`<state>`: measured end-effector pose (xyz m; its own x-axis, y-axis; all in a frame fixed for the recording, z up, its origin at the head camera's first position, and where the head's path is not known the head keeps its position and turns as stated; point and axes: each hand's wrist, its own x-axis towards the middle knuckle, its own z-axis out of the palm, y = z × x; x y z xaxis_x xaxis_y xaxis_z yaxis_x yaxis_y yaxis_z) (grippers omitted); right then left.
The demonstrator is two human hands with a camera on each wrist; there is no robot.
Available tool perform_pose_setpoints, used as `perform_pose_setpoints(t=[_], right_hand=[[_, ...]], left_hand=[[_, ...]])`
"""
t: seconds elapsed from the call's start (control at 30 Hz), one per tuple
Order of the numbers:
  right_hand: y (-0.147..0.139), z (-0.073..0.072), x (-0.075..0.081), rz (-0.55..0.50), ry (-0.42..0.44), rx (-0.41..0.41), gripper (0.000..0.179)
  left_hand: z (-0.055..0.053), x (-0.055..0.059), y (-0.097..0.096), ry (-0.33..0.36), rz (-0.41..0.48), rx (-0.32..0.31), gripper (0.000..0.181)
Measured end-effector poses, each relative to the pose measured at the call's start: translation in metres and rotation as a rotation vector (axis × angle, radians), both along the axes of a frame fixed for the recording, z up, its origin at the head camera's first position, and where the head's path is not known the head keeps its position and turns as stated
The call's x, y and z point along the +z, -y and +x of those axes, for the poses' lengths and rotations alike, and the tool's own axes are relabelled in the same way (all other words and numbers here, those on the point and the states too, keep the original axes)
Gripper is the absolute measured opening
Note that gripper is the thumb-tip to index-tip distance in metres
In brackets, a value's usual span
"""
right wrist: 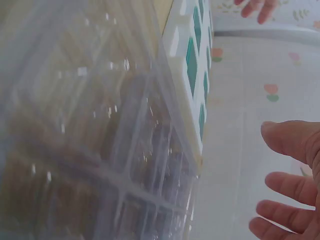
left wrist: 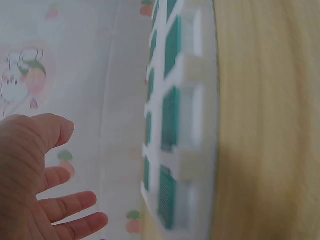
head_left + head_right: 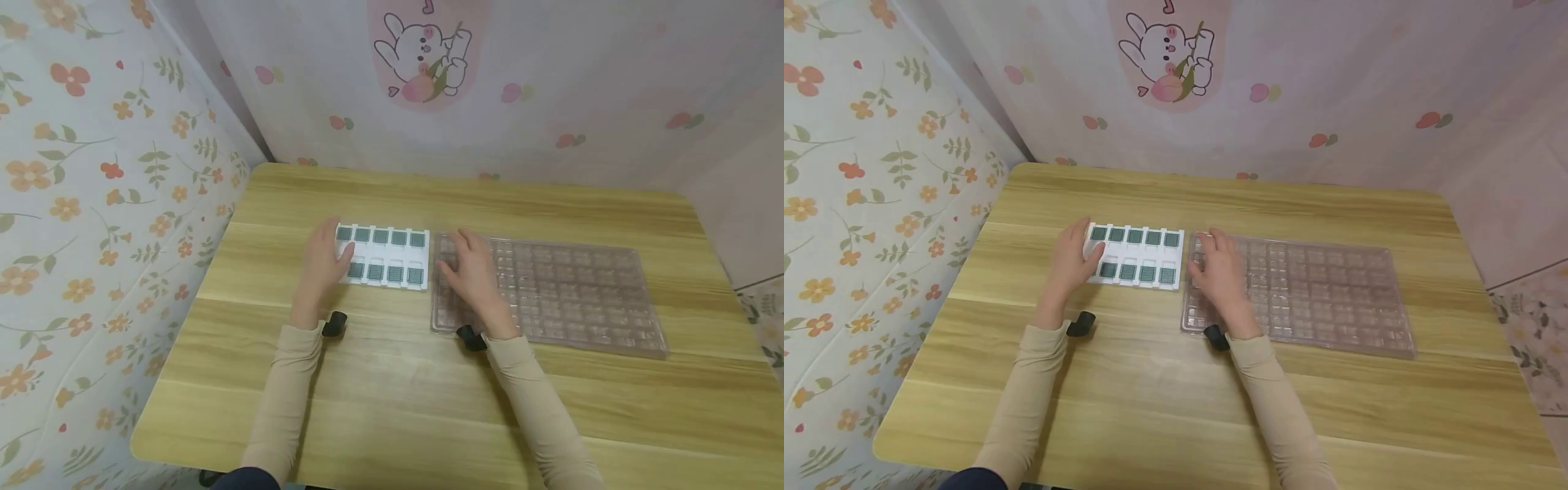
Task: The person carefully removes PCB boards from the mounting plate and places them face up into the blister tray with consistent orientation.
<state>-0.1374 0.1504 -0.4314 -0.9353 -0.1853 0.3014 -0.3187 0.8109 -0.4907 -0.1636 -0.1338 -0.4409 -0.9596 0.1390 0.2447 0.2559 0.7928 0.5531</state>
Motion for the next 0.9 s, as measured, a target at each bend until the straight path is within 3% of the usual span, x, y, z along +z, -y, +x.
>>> perform_pose_setpoints(t=[0.17, 0.27, 0.63, 0.9], right_hand=[[0.006, 0.001, -0.003, -0.03, 0.05, 0.035, 0.051], [0.009, 0.002, -0.006, -0.041, 0.076, 0.055, 0.049], [0.019, 0.004, -0.012, -0.021, 0.139, 0.095, 0.046], [0.026, 0.006, -0.016, 0.011, 0.169, 0.127, 0.042]], left_hand=[[0.003, -0.01, 0.016, 0.036, 0.126, 0.015, 0.058], [0.005, -0.013, 0.023, 0.091, 0.207, 0.038, 0.058], [0.007, -0.023, 0.035, 0.219, 0.507, 0.115, 0.044], [0.003, -0.03, 0.034, 0.304, 0.62, 0.162, 0.043]])
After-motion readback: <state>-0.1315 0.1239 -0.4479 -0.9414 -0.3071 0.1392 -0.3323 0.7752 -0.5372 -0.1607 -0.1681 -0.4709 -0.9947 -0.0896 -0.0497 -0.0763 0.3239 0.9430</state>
